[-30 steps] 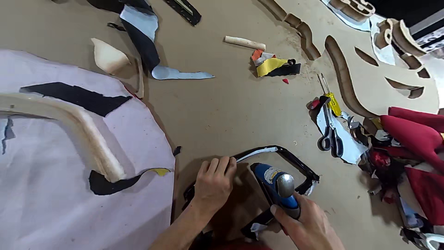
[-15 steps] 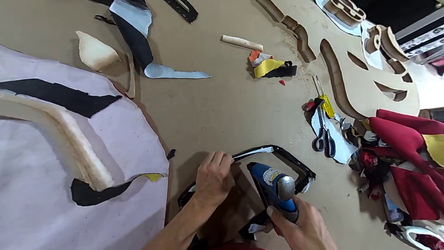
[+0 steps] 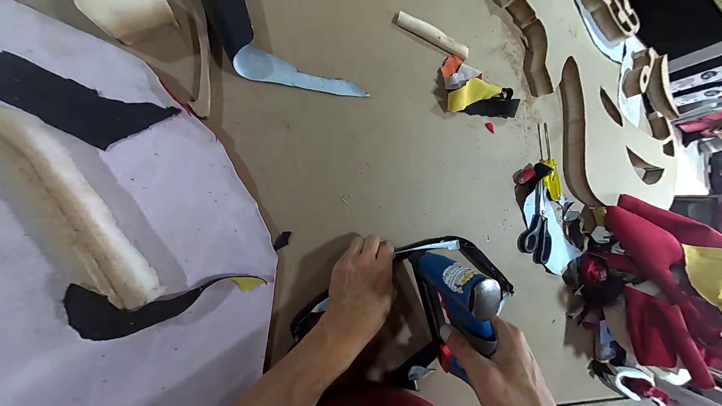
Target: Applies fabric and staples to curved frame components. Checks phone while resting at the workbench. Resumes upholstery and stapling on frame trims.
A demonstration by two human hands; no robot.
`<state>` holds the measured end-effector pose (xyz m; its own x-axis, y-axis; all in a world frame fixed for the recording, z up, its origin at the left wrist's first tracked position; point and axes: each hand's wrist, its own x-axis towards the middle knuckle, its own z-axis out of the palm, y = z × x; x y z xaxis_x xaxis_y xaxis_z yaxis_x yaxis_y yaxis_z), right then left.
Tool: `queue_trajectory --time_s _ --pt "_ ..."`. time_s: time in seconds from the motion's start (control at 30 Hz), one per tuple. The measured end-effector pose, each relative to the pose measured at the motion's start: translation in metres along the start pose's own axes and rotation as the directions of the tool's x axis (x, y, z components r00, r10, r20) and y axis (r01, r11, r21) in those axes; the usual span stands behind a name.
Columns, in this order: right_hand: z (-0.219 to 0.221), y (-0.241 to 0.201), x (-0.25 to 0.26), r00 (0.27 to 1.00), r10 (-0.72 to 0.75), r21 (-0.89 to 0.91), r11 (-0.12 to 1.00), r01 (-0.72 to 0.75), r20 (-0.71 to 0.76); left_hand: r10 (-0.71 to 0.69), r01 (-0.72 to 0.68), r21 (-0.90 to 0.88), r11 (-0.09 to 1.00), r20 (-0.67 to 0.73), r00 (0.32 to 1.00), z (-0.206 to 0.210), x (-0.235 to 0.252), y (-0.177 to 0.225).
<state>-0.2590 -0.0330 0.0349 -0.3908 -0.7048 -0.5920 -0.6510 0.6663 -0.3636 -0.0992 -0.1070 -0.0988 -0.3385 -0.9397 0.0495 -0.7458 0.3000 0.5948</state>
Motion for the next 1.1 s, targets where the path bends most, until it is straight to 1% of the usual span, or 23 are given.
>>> queue_trajectory --time_s 0.1,0.17,0.27,0.37,0.43,0.47,0.53,0.57,0.63,0.73,0.8,0.9,1.0,1.1 --pt "0.001 -0.001 0.0 1.0 -0.002 -0.011 1.0 0.002 0.005 0.004 -0.004 -0.017 1.0 0.007 1.0 -0.001 0.001 0.0" --pt "0.003 -0.005 -0.002 0.999 -0.008 -0.021 1.0 0.009 0.035 -0.004 0.004 -0.025 1.0 0.011 1.0 -0.002 0.002 0.0" --pt "0.007 -0.012 -0.004 0.996 -0.047 -0.025 0.998 0.049 0.082 -0.01 0.014 -0.046 0.999 0.075 0.997 -0.007 0.004 -0.002" --pt "0.009 -0.01 -0.002 0.992 -0.048 -0.006 0.999 0.049 0.118 0.025 -0.014 -0.079 0.997 0.142 0.99 -0.013 0.008 -0.008" --pt "0.008 -0.004 -0.004 0.994 -0.043 0.032 0.999 0.04 0.102 0.052 -0.04 -0.083 0.996 0.155 0.987 -0.014 0.009 -0.011" --pt "0.007 0.0 -0.006 0.996 -0.044 0.071 0.997 0.038 0.079 0.068 -0.058 -0.081 0.995 0.135 0.988 -0.013 0.007 -0.013" --pt "-0.001 0.009 -0.011 0.999 -0.036 0.159 0.987 0.031 0.033 0.147 -0.145 -0.071 0.987 0.034 0.988 -0.01 -0.004 -0.022" --pt "-0.007 0.014 -0.013 0.999 -0.03 0.174 0.984 0.027 0.013 0.198 -0.199 -0.034 0.979 -0.018 0.98 -0.009 -0.011 -0.027" --pt "-0.018 0.027 -0.015 1.0 -0.02 0.138 0.99 0.02 -0.005 0.254 -0.249 0.073 0.966 -0.067 0.965 -0.013 -0.026 -0.036" --pt "-0.024 0.046 -0.017 1.0 -0.025 0.038 0.999 0.025 -0.008 0.24 -0.227 0.168 0.959 -0.063 0.969 -0.025 -0.048 -0.048" --pt "-0.019 0.051 -0.019 0.999 -0.047 0.023 0.999 0.047 0.001 0.207 -0.189 0.202 0.961 -0.073 0.976 -0.033 -0.06 -0.051" --pt "-0.008 0.054 -0.024 0.997 -0.072 0.054 0.996 0.071 0.027 0.152 -0.118 0.217 0.969 -0.147 0.977 -0.032 -0.071 -0.046" --pt "0.0 0.052 -0.029 0.993 -0.089 0.052 0.995 0.086 0.078 0.143 -0.08 0.244 0.966 -0.252 0.957 -0.023 -0.071 -0.04" --pt "0.005 0.049 -0.032 0.985 -0.124 0.024 0.992 0.122 0.116 0.111 -0.036 0.267 0.963 -0.271 0.956 -0.017 -0.067 -0.031"
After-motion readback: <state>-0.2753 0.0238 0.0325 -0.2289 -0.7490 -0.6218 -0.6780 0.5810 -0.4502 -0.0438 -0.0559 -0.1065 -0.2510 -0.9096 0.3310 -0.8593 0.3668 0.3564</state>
